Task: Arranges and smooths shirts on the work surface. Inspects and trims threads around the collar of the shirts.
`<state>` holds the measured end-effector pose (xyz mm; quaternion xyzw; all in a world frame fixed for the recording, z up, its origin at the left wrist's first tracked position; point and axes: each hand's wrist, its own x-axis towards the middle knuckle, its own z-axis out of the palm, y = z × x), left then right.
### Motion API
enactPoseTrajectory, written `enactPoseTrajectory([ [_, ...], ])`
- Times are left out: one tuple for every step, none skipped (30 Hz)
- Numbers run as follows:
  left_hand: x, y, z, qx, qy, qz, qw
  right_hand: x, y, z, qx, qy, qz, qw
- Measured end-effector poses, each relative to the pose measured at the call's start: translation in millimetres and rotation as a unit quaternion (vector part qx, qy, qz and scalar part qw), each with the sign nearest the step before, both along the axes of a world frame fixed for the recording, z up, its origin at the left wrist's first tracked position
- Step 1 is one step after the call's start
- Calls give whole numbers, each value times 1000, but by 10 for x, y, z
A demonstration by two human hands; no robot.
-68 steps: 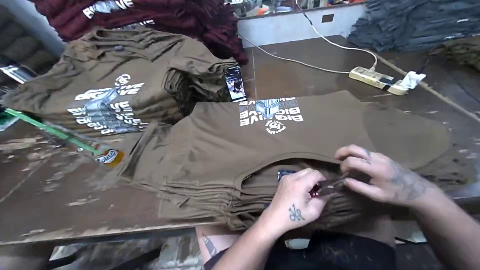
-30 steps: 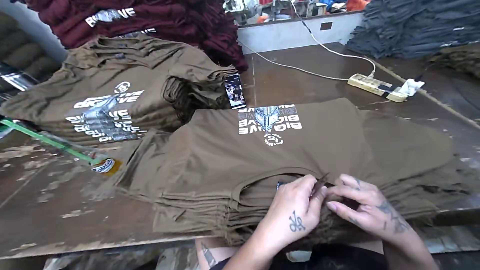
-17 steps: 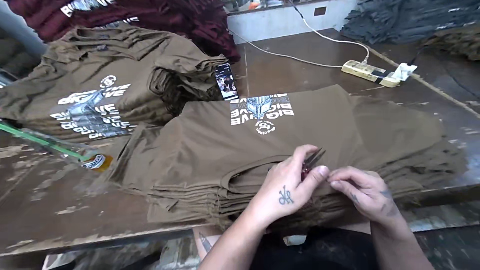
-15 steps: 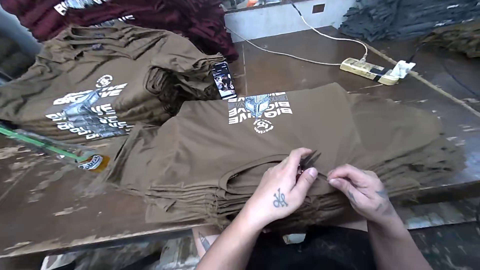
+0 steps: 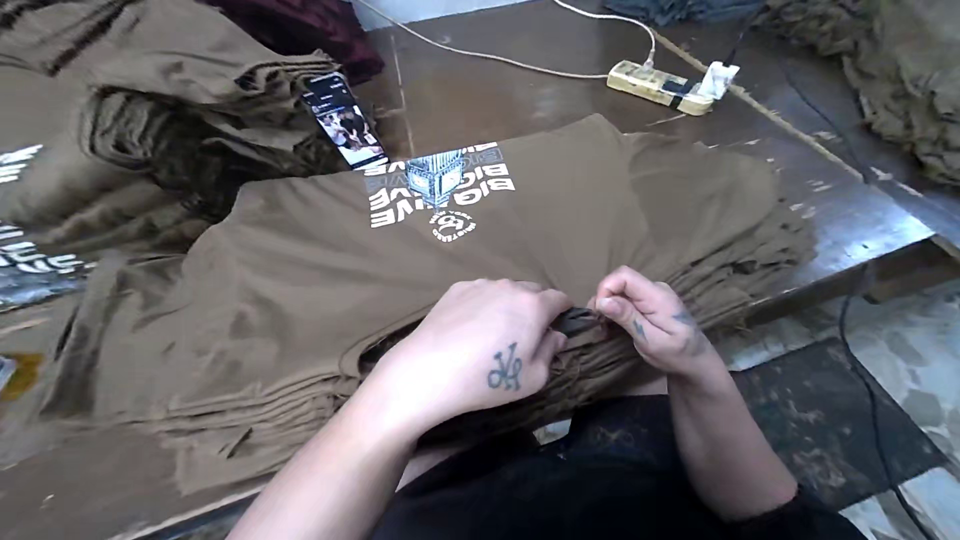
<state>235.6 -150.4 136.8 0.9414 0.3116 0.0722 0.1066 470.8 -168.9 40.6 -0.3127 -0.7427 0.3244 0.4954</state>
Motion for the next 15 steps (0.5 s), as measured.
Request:
enactPoseTrajectory([
  [37, 8, 34, 6, 9, -9, 1000, -3, 3, 3, 1, -3, -1, 1000],
  [74, 12, 68, 10, 19, -16, 1000, -4, 6, 4, 2, -6, -2, 1000],
  [111, 13, 104, 10, 31, -21, 999, -2, 12, 6, 1, -7, -2, 1000],
  [140, 13, 136, 10, 42, -21, 999, 1, 23, 8, -1, -4, 3, 1000],
  [150, 10, 155, 16, 49, -20, 998, 5, 33, 2, -5, 6, 8, 1000],
  [132, 1, 169, 23, 51, -15, 998, 10, 36, -12, -9, 27, 10, 1000],
  [82, -13, 173, 35, 36, -5, 999, 7, 17, -36, -3, 57, -4, 998],
  [-6, -33, 174, 52, 4, 13, 999, -9, -35, -66, 18, 89, -38, 995],
  [-135, -55, 185, 69, -41, 34, 996, -47, -130, -85, 51, 114, -80, 989],
  [-299, -77, 225, 73, -89, 60, 991, -107, -275, -75, 82, 111, -107, 985],
  [-490, -99, 283, 64, -134, 93, 985, -182, -459, -48, 104, 81, -88, 987],
  [-687, -121, 323, 56, -182, 133, 973, -273, -644, -29, 114, 36, -18, 993],
  [-874, -149, 330, 45, -231, 179, 955, -376, -784, -32, 112, -27, 73, 991],
  [-1028, -172, 297, 34, -278, 229, 932, -487, -851, -48, 108, -89, 152, 978],
  [-1144, -195, 239, 21, -309, 275, 910, -594, -848, -79, 111, -128, 203, 964],
])
